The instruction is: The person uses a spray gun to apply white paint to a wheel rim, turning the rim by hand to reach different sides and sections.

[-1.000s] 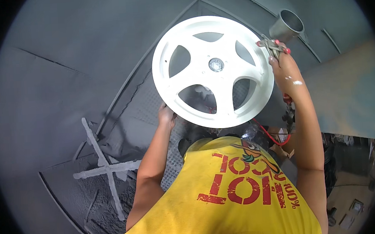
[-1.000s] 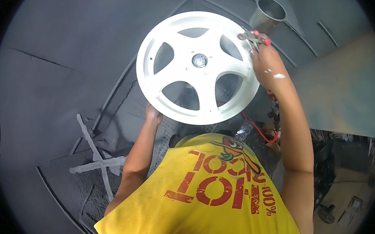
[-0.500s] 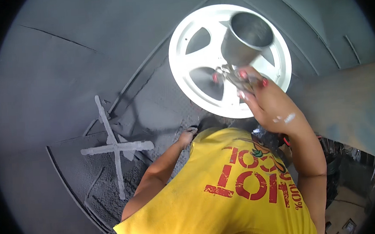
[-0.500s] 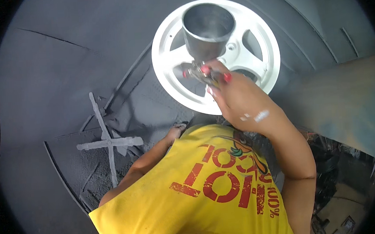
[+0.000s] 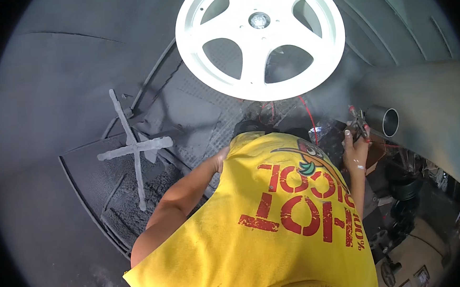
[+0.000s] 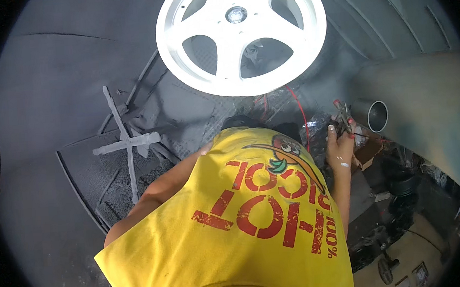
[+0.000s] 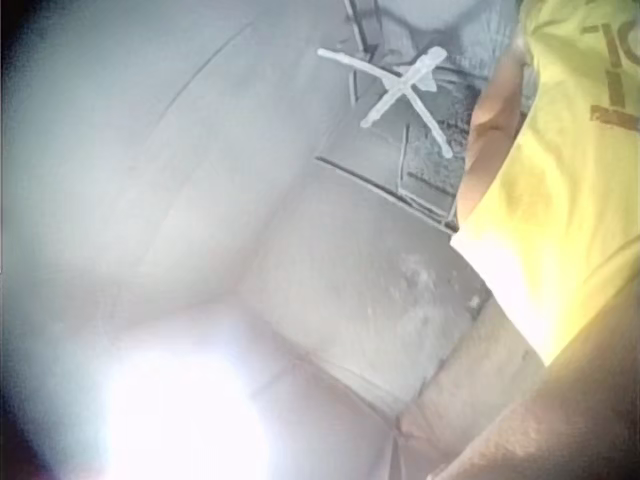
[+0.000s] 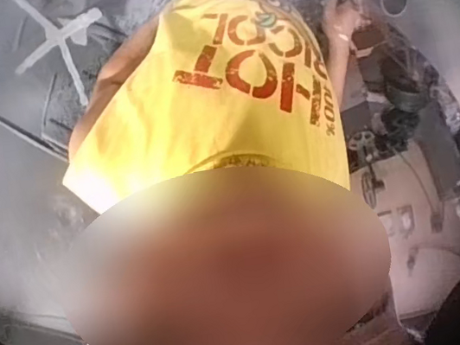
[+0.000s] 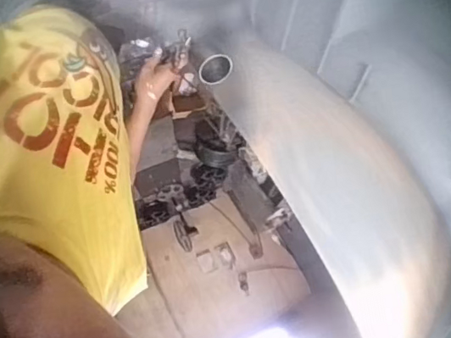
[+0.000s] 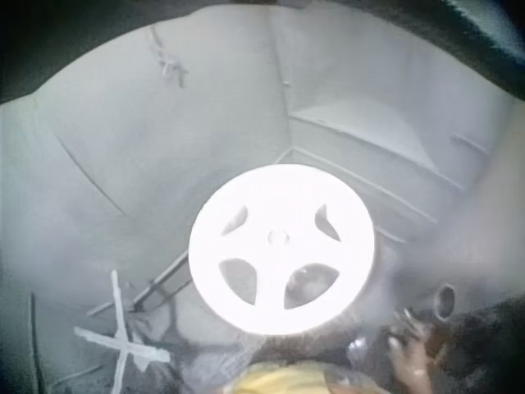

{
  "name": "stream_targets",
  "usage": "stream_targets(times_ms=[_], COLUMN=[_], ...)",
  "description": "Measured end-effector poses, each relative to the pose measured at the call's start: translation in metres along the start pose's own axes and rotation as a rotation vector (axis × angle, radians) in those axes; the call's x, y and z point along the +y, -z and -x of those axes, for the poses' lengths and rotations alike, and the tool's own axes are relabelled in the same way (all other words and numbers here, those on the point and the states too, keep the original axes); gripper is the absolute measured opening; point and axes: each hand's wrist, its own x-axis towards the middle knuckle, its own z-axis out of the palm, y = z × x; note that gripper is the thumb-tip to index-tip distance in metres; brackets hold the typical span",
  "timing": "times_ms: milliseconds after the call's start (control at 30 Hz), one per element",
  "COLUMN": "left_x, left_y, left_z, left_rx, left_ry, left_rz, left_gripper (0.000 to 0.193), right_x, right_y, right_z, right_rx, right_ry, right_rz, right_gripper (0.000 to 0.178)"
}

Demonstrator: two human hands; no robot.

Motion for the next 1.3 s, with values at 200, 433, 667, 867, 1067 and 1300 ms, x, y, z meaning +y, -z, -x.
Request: stream_targets(times_ms=[200,433,667,867,1067,1300], left_x=[0.008,0.049,0.106,0.131,0.152,0.166], left_y=[-0.012,-0.050,-0.084,-0.074,-0.079,-0.075], left_z=[0.005,0.024,0.042,0.010,0.039,0.037], left_rx=[-0.004,-0.062,0.146,0.004,-0.063,-0.001], left_ry=[-0.104,-0.221,-0.556,-0.608,-0.489,-0.466], left_rz=[-0.166,-0.373,-0.910,-0.288,-0.052,-0.073], left_gripper=[0.047,0.047,0.047,0.049,0.029,0.023], right_x=[0.013,-0.008,-0.021,-0.045,-0.048,-0.054], right_y=[-0.027,-0.045,-0.053,-0.063,-0.081,-0.094], right_z=[0.011,0.002,-0.003,-0.006,-0.008,0.000], right_rx=[-0.050,-0.183,-0.152,-0.168,-0.090,-0.101], right_ry=[0.138,-0.010,-0.005,-0.047,0.091,-0.034], right_rz=[0.159,0.005,0.041,0.072,0.076,-0.023], right_gripper=[0.041,0.050,0.053,0.059,0.054,0.049])
